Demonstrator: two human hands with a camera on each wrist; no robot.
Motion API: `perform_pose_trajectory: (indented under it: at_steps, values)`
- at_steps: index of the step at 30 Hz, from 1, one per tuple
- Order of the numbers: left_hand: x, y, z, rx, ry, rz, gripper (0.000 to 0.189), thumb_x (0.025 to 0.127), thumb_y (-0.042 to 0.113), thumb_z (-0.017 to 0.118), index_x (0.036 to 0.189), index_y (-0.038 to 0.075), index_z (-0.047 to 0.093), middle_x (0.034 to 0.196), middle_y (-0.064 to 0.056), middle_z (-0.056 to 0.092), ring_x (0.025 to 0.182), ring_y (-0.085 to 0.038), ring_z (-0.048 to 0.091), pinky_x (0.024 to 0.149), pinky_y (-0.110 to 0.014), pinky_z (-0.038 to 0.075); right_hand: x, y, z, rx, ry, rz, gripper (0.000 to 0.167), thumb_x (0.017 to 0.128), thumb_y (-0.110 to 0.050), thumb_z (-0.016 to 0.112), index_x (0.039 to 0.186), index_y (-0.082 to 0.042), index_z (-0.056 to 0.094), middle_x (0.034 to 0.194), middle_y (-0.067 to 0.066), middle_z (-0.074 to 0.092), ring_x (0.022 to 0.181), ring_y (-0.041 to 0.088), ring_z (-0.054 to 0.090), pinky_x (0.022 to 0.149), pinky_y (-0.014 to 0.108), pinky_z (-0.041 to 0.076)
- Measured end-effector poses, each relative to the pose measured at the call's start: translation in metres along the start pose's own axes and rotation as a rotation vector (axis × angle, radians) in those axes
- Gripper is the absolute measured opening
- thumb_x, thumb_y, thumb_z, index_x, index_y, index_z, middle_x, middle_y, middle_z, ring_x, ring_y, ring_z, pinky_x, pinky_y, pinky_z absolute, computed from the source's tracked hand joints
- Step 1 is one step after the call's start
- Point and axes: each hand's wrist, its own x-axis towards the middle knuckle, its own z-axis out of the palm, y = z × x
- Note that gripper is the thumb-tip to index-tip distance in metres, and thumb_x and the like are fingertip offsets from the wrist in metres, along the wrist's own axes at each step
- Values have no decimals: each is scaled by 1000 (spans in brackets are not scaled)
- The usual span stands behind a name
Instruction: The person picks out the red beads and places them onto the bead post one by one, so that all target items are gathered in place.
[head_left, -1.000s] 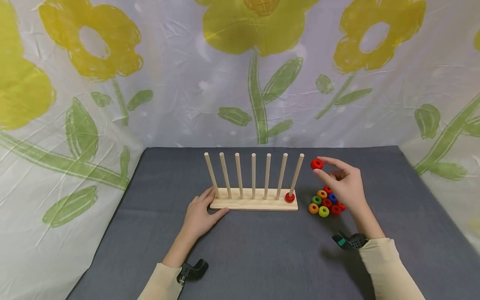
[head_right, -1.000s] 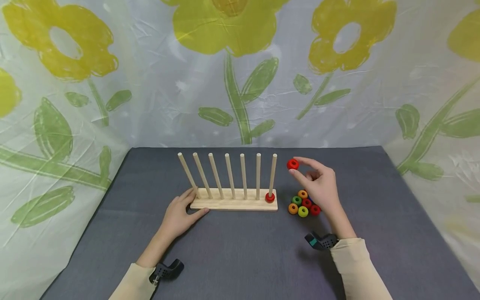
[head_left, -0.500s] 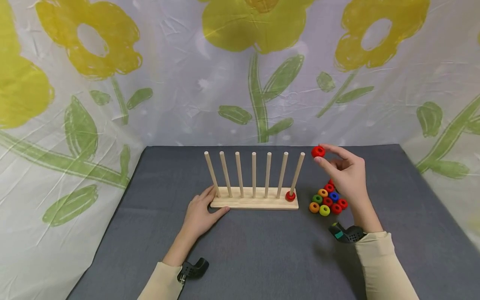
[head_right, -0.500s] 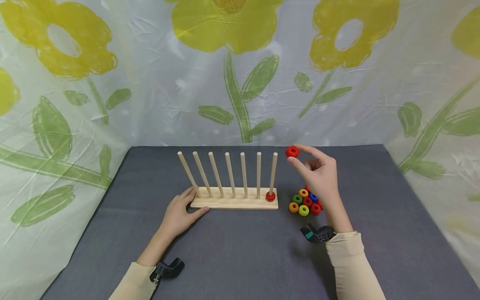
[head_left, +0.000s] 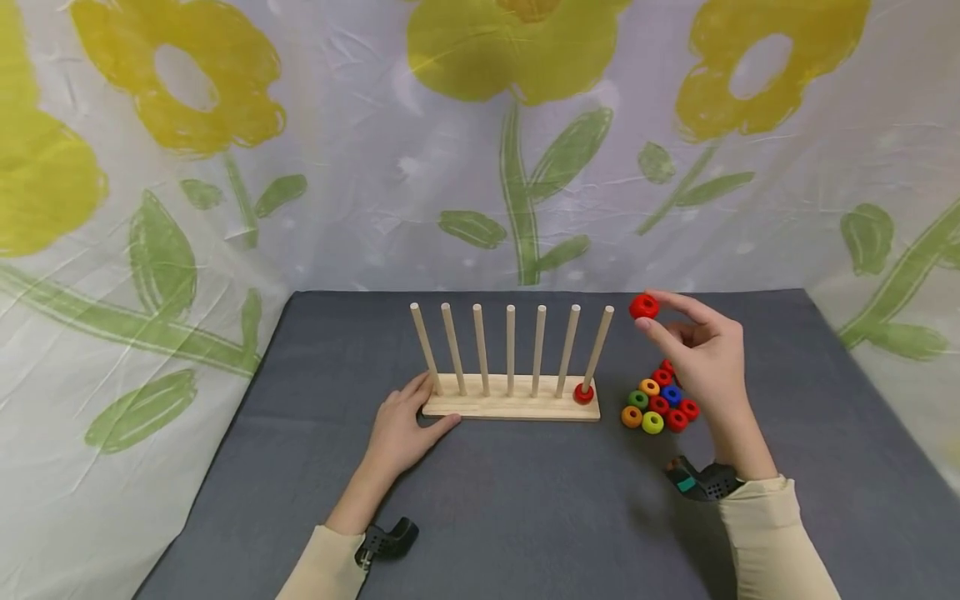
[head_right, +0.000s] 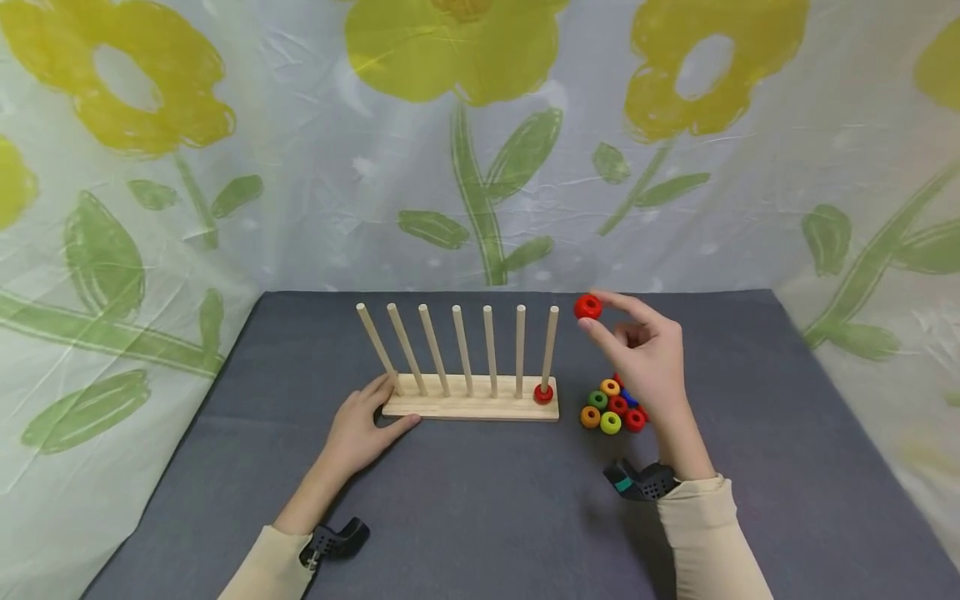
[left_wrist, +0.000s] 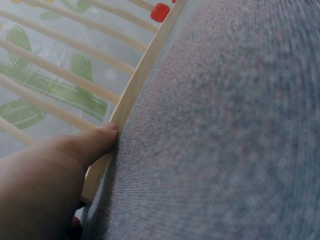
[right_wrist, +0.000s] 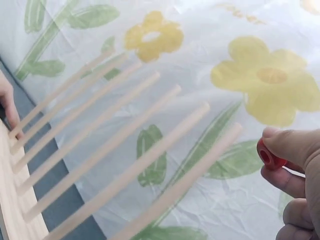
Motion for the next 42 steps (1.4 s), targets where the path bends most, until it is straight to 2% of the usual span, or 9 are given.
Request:
perform_pose_trajectory:
  at_steps: [12,23,31,38,42]
  values:
    - [0,1,0,-9,1,-3,85,88,52,76,151,3,49,154,-16,45,117,-40,53,96,-57,41,-2,-17,13,4,-45,-53,36,88,10,74,123,4,71,50,4,32,42,13,27,39,28,25]
    - [0,2,1,-7,-5,0,85,88,53,76,151,4,48,154,-16,44,118,-40,53,96,-57,41,-2,-16,18,33,-48,-91,36,87,11,74,123,4,71,49,1,30,42,12,25,39,28,22]
    - [-1,-1,1,1,1,-2,86,88,53,76,152,4,47,154,-17,44,121,-42,52,98,-59,40,0,-17,23,46,-41,-97,36,87,11,75,122,5,70,49,3,34,42,12,27,38,28,22]
    - [0,-1,3,1,-1,-4,85,88,53,76,152,4,48,154,-16,45,121,-42,52,98,-59,40,2,-17,25,-1,-26,-101,36,87,12,75,122,7,70,51,6,35,42,12,28,40,27,23]
    - [1,-1,2,1,-1,-2,85,89,54,75,152,5,48,153,-16,45,122,-42,52,98,-59,40,3,-18,27,-59,-30,-124,37,85,13,76,120,7,71,60,6,40,43,11,29,42,27,23]
